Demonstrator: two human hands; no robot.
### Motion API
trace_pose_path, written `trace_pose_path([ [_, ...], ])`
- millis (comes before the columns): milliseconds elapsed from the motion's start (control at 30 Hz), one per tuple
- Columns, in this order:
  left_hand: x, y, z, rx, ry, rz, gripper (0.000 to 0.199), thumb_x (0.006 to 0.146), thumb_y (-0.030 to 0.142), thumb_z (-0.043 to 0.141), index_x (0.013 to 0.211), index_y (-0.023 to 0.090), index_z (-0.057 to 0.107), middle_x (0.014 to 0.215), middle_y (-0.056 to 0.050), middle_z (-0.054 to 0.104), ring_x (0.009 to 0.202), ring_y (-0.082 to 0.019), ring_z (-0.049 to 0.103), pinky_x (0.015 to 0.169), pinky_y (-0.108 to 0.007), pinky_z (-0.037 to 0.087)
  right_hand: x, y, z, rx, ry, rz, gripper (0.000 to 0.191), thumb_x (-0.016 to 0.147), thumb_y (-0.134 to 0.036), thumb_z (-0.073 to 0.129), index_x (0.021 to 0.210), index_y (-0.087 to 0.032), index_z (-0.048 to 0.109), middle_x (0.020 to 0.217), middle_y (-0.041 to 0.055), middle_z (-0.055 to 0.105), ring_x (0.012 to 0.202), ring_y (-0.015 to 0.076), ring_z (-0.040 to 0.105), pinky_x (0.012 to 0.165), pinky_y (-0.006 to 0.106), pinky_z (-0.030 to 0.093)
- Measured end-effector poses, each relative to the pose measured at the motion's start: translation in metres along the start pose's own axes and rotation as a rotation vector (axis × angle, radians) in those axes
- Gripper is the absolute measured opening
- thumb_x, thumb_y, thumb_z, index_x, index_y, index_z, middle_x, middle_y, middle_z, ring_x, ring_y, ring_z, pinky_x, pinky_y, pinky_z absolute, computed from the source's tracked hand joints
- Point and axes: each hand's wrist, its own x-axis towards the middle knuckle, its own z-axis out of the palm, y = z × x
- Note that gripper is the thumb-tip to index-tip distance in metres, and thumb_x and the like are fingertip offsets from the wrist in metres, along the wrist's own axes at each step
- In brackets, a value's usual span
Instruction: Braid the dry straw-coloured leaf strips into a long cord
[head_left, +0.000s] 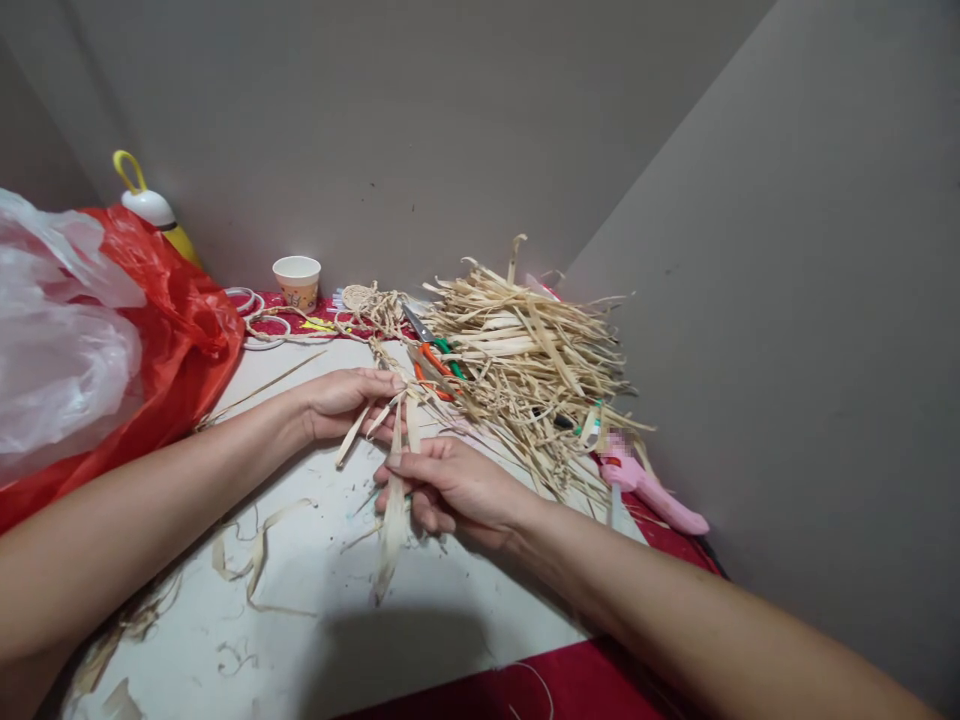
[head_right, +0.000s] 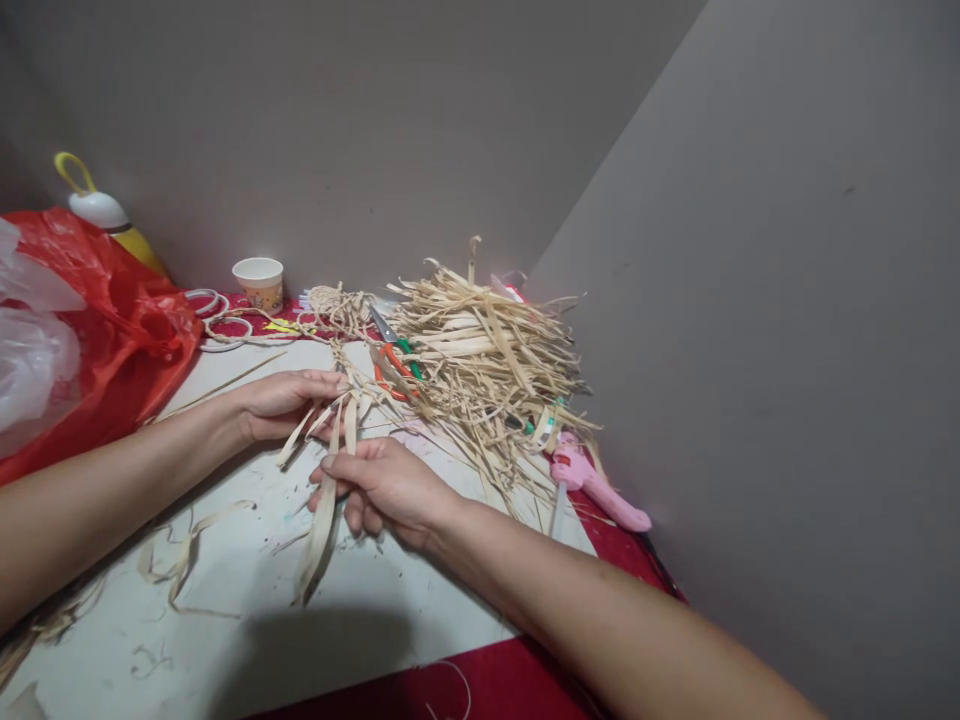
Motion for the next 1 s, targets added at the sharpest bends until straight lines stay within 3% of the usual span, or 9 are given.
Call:
trace_pose_path([
  [267, 0.002, -0.003, 0.000, 0.127, 0.002, -0.034, 0.012, 0.083, 0.014, 0.052, 0.072, 0.011, 0.053, 0.059, -0.004, 0.060, 0.043, -0.013, 0.059, 0.040, -0.021, 0.047, -0.014, 0.004, -0.009, -0.189, -0.001, 0.023, 0.031, 0.093, -0.034, 0.042, 0.093, -0.010, 0.062, 0.086, 0.0101, 0.071, 0.036, 0.0071, 0.057, 0.026, 0.014, 0.029],
  [367, 0.001, -0.002, -0.001, 0.123, -0.044, -0.034, 0.015, 0.083, 0.013, 0.051, 0.068, 0.012, 0.050, 0.058, -0.002, 0.055, 0.033, -0.002, 0.040, 0.033, -0.013, 0.033, -0.020, 0.004, -0.013, -0.238, 0.048, 0.041, 0.030, 0.093, -0.033, 0.041, 0.095, -0.011, 0.061, 0.089, 0.0102, 0.070, 0.036, 0.0060, 0.057, 0.027, 0.014, 0.028],
  [500, -0.001, 0.002, -0.002, 0.126, -0.066, -0.102, 0.018, 0.083, 0.013, 0.050, 0.066, 0.016, 0.044, 0.052, 0.003, 0.044, 0.032, 0.001, 0.023, 0.032, -0.009, 0.017, -0.034, 0.000, -0.029, -0.343, 0.113, 0.022, 0.033, 0.092, -0.037, 0.043, 0.091, -0.010, 0.063, 0.086, 0.0116, 0.071, 0.038, 0.0052, 0.056, 0.031, 0.014, 0.029],
  [567, -0.001, 0.003, -0.003, 0.150, -0.063, -0.119, 0.020, 0.083, 0.013, 0.050, 0.065, 0.016, 0.043, 0.052, 0.004, 0.041, 0.032, 0.001, 0.023, 0.032, -0.009, 0.017, -0.045, -0.006, -0.043, -0.438, 0.165, -0.047, 0.036, 0.088, -0.043, 0.049, 0.086, -0.010, 0.064, 0.085, 0.0120, 0.071, 0.040, 0.0049, 0.056, 0.034, 0.015, 0.031],
  [700, -0.001, 0.004, -0.002, 0.176, -0.055, -0.122, 0.022, 0.084, 0.015, 0.051, 0.063, 0.015, 0.044, 0.052, 0.004, 0.040, 0.033, 0.001, 0.023, 0.032, -0.010, 0.017, -0.064, -0.020, -0.072, -0.590, 0.440, -0.256, 0.036, 0.078, -0.048, 0.060, 0.077, -0.013, 0.062, 0.078, 0.0074, 0.069, 0.043, 0.0054, 0.052, 0.038, 0.018, 0.033],
  [767, -0.001, 0.004, -0.002, 0.175, -0.063, -0.120, 0.021, 0.083, 0.014, 0.052, 0.063, 0.015, 0.046, 0.052, 0.004, 0.039, 0.033, 0.001, 0.022, 0.032, -0.010, 0.018, -0.068, -0.021, -0.080, -0.667, 0.516, -0.297, 0.032, 0.077, -0.046, 0.061, 0.075, -0.014, 0.061, 0.069, 0.0039, 0.066, 0.043, 0.0064, 0.048, 0.040, 0.019, 0.033],
  [1000, -0.001, 0.006, -0.004, 0.188, -0.073, -0.104, 0.021, 0.082, 0.015, 0.056, 0.062, 0.014, 0.047, 0.050, 0.004, 0.039, 0.032, 0.000, 0.023, 0.031, -0.011, 0.019, -0.055, 0.000, -0.064, -1.274, 0.433, -0.309, 0.014, 0.079, -0.027, 0.054, 0.077, -0.017, 0.064, 0.070, 0.0023, 0.062, 0.061, 0.0115, 0.050, 0.056, 0.023, 0.036],
])
